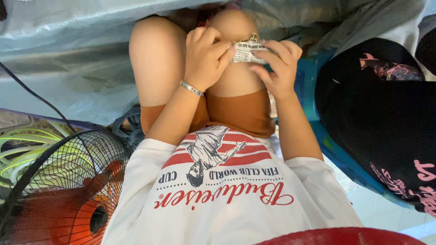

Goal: The person sits at a table and wraps cups and glassware in crumpled newspaper sheets, pressing the paper around each item on their lap. They place the wrapped items back on the table and use a tape roll during the packing process.

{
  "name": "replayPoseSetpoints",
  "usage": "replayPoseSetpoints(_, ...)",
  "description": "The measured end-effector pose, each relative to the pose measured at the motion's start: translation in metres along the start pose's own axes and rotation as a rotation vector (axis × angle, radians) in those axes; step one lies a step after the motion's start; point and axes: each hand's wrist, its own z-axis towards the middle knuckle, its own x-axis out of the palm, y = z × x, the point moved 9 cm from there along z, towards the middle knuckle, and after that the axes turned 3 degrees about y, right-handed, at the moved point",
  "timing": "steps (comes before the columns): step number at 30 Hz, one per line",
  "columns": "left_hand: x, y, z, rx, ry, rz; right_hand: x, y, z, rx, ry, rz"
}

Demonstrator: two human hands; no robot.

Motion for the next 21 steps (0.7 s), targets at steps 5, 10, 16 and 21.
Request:
replayPoseSetpoints(5,-0.001,-0.002,0.001,-0.061,0.016,0.022,0.004,-0.001,0.006,-0.032,0.137,-0.1)
replayPoseSetpoints(10,-0.004,-0.001,-0.008,-0.119,0.015,0.041,0.014,-0.007,0.007,0.015,0.178,-0.015)
replayPoseSetpoints(16,0.001,-0.024,-0.016,0.163,-0.046,0.212,0.024,-0.022,0.013,0.044,0.272,0.078)
replayPoseSetpoints(21,0.001,-0.014,-0.009,0.132,-0.024,0.196,0.038,-0.04,0.021,0.077,0.231,0.165)
